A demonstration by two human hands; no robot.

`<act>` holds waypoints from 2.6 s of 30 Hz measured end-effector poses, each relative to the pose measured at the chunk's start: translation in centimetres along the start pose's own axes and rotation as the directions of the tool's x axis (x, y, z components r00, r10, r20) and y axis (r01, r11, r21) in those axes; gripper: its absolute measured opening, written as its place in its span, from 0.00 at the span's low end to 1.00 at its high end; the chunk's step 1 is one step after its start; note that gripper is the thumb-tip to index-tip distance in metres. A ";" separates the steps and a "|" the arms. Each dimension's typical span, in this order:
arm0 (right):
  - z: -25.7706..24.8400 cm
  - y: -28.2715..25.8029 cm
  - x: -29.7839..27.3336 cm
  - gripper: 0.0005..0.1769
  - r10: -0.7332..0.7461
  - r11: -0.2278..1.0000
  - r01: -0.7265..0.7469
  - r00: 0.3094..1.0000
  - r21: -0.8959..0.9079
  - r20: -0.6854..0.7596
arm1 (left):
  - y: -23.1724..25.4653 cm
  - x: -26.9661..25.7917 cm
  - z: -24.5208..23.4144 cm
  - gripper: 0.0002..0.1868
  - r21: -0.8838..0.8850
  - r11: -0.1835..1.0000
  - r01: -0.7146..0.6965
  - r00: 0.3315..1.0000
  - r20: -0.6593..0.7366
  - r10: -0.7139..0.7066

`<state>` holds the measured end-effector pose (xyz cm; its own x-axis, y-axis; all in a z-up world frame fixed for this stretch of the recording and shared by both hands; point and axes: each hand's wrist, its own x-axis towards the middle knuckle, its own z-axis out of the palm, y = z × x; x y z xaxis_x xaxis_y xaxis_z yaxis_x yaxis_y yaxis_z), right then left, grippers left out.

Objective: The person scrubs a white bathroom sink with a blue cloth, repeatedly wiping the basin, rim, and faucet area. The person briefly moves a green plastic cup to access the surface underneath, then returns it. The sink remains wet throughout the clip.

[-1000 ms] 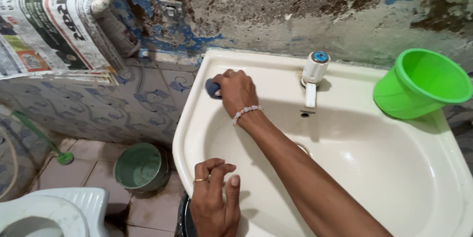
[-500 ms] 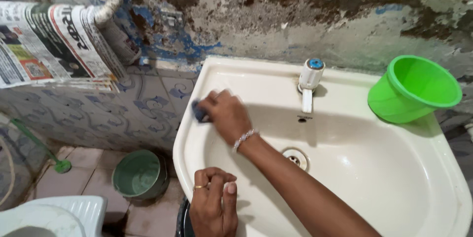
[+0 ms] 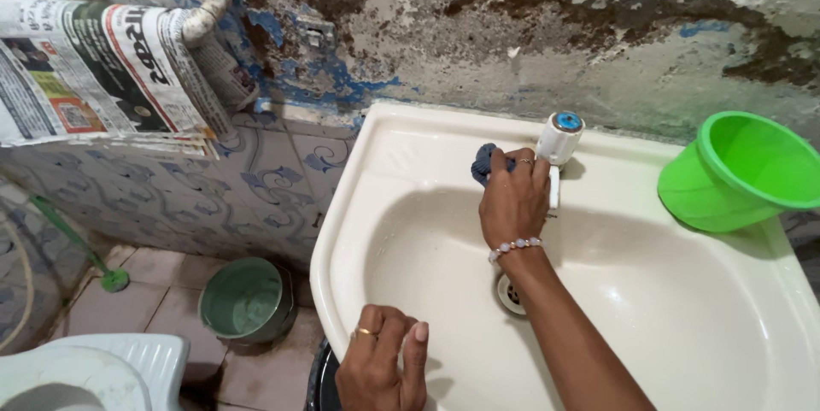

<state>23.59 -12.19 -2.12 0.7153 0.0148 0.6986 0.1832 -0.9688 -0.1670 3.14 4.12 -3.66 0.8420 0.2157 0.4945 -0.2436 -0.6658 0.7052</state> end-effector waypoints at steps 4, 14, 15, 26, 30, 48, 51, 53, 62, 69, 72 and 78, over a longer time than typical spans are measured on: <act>2.3 -3.4 1.6 0.10 0.021 0.987 -0.036 0.995 0.158 0.092 | -0.2 0.0 0.7 0.14 0.063 0.992 0.112 0.991 0.060 -0.116; 1.5 -3.7 2.8 0.13 -0.123 0.988 0.102 0.973 0.112 0.196 | -0.3 0.2 0.2 0.10 0.060 0.998 -0.004 0.999 0.040 0.002; 1.2 -2.2 2.9 0.11 -0.090 0.995 0.082 0.975 0.048 0.201 | -0.3 0.1 0.2 0.09 0.065 0.998 0.023 0.998 0.050 -0.027; 0.8 -4.6 -0.7 0.17 -0.148 0.975 0.132 0.986 0.179 0.077 | 0.0 0.4 0.5 0.10 0.094 0.995 0.010 1.000 -0.007 -0.010; 0.5 -7.2 -1.1 0.13 -0.275 0.931 0.254 0.961 0.262 0.045 | 0.6 0.3 0.1 0.10 0.144 0.990 -0.014 1.000 0.004 0.013; 0.7 -5.8 0.0 0.12 -0.321 0.862 0.261 0.945 0.436 0.068 | 0.8 0.7 0.1 0.10 0.142 0.984 0.108 0.986 0.111 -0.124; 1.4 -4.2 3.4 0.12 -0.228 0.926 0.145 0.951 0.347 0.210 | 0.8 0.6 0.1 0.10 0.083 0.993 0.079 0.995 0.054 -0.084; 2.1 -3.6 5.3 0.12 -0.055 0.967 0.008 0.982 0.256 0.178 | 1.0 0.6 0.1 0.10 0.088 0.990 0.109 0.993 0.045 -0.113; 2.5 -11.4 1.4 0.14 -0.221 0.839 0.102 0.961 0.535 0.164 | 1.0 0.4 0.0 0.13 0.055 0.998 0.043 0.999 -0.002 -0.043; -4.6 -13.1 -3.5 0.15 -0.369 0.685 0.113 0.906 0.720 0.208 | 0.4 -0.9 -0.7 0.06 -0.123 0.984 -0.131 0.943 -0.322 0.086; -7.2 -13.1 -5.8 0.16 -0.425 0.640 0.095 0.870 0.762 0.249 | 0.5 -0.6 -1.6 0.06 -0.296 0.947 -0.126 0.857 -0.513 -0.046; -9.3 -11.1 -7.2 0.27 -0.379 0.696 -0.206 0.708 0.688 0.596 | -1.1 4.6 -5.4 0.17 -0.025 0.969 -0.247 0.967 -0.078 0.244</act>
<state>10.09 -3.83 1.19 0.8388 0.5252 0.1437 0.4441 -0.5072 -0.7386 4.73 9.74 0.57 0.7169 0.1017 0.6897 -0.4555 -0.6807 0.5737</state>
